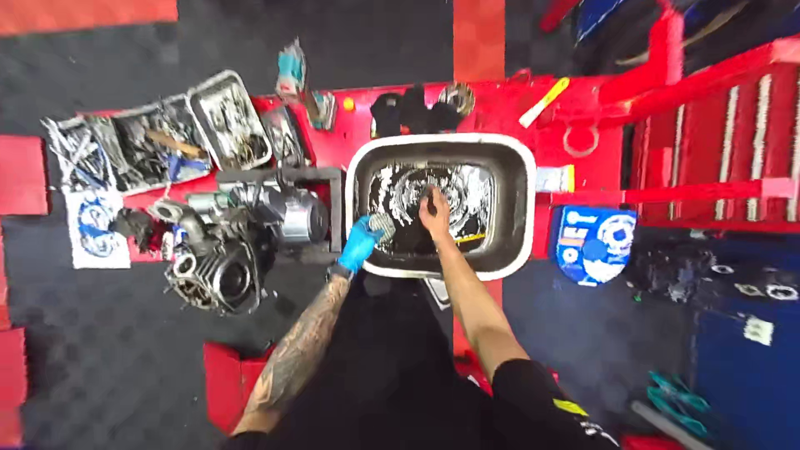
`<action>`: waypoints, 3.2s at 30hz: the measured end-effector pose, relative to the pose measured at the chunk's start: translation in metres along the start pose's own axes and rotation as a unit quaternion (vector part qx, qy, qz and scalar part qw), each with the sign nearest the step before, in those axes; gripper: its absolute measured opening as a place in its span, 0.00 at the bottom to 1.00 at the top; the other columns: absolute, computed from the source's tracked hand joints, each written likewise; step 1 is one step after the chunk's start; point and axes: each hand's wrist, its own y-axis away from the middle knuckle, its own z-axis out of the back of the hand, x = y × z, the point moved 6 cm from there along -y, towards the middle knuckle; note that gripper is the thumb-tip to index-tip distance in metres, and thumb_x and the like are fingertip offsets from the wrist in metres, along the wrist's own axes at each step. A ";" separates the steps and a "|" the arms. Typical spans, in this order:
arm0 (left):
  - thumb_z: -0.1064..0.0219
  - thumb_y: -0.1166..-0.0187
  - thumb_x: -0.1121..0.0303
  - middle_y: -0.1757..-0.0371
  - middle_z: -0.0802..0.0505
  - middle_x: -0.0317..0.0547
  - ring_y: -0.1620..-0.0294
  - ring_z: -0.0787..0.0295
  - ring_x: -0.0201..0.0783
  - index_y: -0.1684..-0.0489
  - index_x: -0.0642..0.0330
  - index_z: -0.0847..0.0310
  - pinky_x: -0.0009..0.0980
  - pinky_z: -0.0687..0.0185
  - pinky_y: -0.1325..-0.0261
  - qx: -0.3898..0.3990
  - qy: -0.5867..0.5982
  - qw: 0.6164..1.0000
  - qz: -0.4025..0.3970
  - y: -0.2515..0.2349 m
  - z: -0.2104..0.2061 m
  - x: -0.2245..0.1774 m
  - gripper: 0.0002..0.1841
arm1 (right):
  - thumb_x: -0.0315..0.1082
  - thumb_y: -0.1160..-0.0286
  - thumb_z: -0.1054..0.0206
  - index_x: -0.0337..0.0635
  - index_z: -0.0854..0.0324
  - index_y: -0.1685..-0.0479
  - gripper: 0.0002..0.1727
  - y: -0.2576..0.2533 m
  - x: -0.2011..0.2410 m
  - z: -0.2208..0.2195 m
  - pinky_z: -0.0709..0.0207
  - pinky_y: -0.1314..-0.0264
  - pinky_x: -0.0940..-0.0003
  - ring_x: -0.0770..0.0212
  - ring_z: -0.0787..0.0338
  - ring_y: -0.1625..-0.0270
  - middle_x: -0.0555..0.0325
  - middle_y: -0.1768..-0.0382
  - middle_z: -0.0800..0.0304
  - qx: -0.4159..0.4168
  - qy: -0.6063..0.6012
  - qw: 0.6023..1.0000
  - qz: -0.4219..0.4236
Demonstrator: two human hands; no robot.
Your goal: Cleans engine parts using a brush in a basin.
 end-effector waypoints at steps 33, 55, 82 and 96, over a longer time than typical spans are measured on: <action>0.37 0.14 0.69 0.46 0.08 0.53 0.52 0.05 0.45 0.31 0.63 0.21 0.47 0.07 0.46 0.011 0.045 0.999 0.026 0.001 -0.021 0.053 0.16 | 0.32 0.31 0.28 0.51 0.09 0.43 0.16 0.100 0.097 0.033 0.13 0.57 0.48 0.56 0.07 0.63 0.55 0.62 0.05 0.196 -0.129 0.970 0.056; 0.40 0.12 0.72 0.40 0.10 0.55 0.48 0.06 0.43 0.26 0.65 0.26 0.43 0.06 0.42 -0.055 0.081 0.995 0.001 0.000 0.000 0.016 0.18 | 0.37 0.26 0.33 0.52 0.10 0.40 0.17 0.084 0.057 0.017 0.13 0.50 0.49 0.57 0.05 0.57 0.56 0.58 0.03 0.120 -0.123 0.984 0.045; 0.29 0.28 0.72 0.54 0.06 0.55 0.56 0.06 0.55 0.36 0.56 0.18 0.61 0.11 0.54 -0.050 -0.318 0.939 -0.123 0.012 -0.026 -0.025 0.20 | 0.34 0.26 0.28 0.48 0.10 0.39 0.16 0.084 0.078 0.039 0.11 0.41 0.59 0.66 0.05 0.50 0.59 0.50 0.03 0.126 -0.236 0.962 0.058; 0.33 0.22 0.74 0.49 0.03 0.48 0.49 0.04 0.44 0.40 0.52 0.09 0.52 0.10 0.40 -0.030 -0.356 0.915 -0.188 0.006 -0.005 -0.024 0.16 | 0.34 0.22 0.31 0.49 0.10 0.39 0.15 0.070 0.074 0.072 0.12 0.42 0.63 0.69 0.06 0.51 0.62 0.50 0.03 0.096 -0.223 0.963 0.114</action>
